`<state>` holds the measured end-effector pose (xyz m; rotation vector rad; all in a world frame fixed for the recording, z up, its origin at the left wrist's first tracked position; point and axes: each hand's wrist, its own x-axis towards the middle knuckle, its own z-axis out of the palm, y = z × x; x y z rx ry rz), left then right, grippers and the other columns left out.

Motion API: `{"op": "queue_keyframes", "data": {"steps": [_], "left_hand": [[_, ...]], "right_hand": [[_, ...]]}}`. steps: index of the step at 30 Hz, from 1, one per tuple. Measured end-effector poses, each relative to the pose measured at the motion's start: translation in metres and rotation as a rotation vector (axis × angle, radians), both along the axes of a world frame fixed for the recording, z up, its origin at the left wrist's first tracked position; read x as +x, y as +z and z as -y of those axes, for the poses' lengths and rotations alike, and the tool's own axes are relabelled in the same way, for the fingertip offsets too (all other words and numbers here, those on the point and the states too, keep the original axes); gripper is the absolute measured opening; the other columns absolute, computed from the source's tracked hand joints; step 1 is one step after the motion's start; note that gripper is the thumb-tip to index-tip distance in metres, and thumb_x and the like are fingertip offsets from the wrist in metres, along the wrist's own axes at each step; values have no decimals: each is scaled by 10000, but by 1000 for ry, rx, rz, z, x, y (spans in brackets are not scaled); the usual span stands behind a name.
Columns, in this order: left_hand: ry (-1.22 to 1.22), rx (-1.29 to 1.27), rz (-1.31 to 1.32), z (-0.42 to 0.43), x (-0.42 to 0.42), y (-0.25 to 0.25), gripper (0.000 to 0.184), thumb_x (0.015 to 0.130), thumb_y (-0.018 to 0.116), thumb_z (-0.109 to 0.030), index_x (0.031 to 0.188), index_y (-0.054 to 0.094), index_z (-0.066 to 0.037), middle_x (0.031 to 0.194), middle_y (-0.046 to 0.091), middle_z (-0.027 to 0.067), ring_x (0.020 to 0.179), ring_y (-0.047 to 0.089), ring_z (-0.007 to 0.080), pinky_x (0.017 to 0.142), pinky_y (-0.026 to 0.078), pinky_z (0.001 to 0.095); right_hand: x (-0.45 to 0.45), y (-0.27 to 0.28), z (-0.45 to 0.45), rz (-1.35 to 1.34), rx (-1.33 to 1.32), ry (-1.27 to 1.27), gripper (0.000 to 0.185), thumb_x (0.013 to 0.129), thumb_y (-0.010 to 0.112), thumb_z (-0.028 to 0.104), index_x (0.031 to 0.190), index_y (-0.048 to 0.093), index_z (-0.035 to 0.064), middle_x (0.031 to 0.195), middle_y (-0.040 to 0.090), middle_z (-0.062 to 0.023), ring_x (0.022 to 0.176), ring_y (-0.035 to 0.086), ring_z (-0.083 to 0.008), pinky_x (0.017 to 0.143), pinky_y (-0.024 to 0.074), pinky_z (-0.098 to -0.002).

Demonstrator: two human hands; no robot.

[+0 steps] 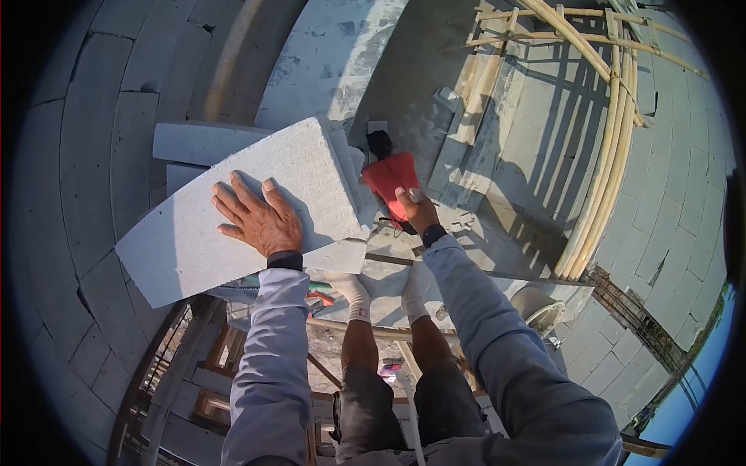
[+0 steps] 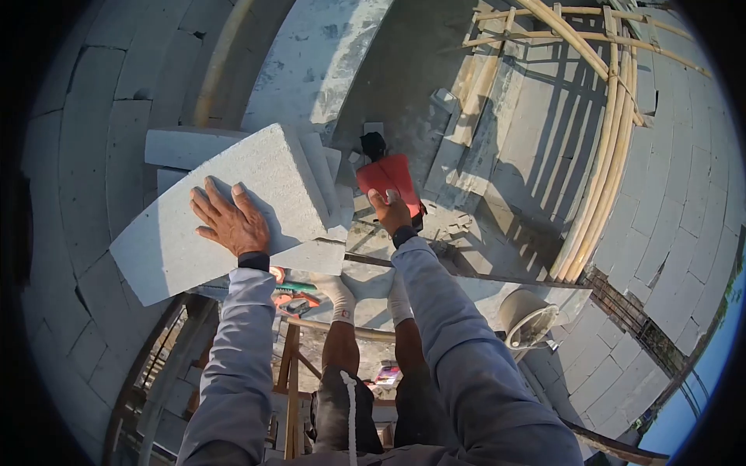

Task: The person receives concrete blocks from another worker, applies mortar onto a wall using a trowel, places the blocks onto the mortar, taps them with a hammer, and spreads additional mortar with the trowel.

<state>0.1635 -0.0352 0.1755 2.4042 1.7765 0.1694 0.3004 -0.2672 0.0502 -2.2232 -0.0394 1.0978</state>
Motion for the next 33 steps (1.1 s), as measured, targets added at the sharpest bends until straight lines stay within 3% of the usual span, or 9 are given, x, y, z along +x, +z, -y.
{"op": "queue_keyframes", "data": {"steps": [2,9,14,15,22,33], "left_hand": [[9,-3,-2,0,2,-1,640,914,231,-544,1390,270,-119,1463,139,195,1375,46,344,1035,15,623],[-9,116,-28,0,0,-12,597,923,245,-529,1381,297,-150,1449,217,162,1356,158,309,1033,106,600],[-26,169,-12,1,2,-12,587,926,266,-502,1366,332,-119,1430,257,175,1342,197,309,1036,137,545],[-14,107,-21,0,3,-10,606,917,237,-512,1389,280,-135,1452,201,177,1366,134,312,1061,78,558],[-11,110,-2,2,4,-8,609,914,235,-522,1384,291,-138,1441,223,180,1365,139,308,1062,79,552],[-7,108,-5,0,4,-9,642,901,224,-553,1378,303,-131,1440,220,179,1359,149,308,1068,74,533]], "right_hand": [[-2,-21,42,-10,-256,224,742,764,574,541,1190,490,-60,1106,576,-254,1043,565,-339,887,430,-385],[8,-42,100,-74,-242,326,624,751,599,465,1098,542,-52,976,610,-268,958,589,-378,828,463,-434],[27,-38,101,-27,-249,483,648,755,613,438,1161,481,-50,1072,580,-251,1016,563,-362,872,453,-413],[29,-39,101,-7,-253,510,653,756,616,427,1178,466,-47,1096,569,-247,1037,553,-357,883,449,-408],[30,-46,91,31,-280,616,670,761,621,373,1250,387,-21,1215,493,-222,1130,496,-324,930,426,-393],[22,-49,67,289,-265,689,647,726,651,237,1273,382,21,1152,489,-158,1072,506,-328,887,453,-381]]}}
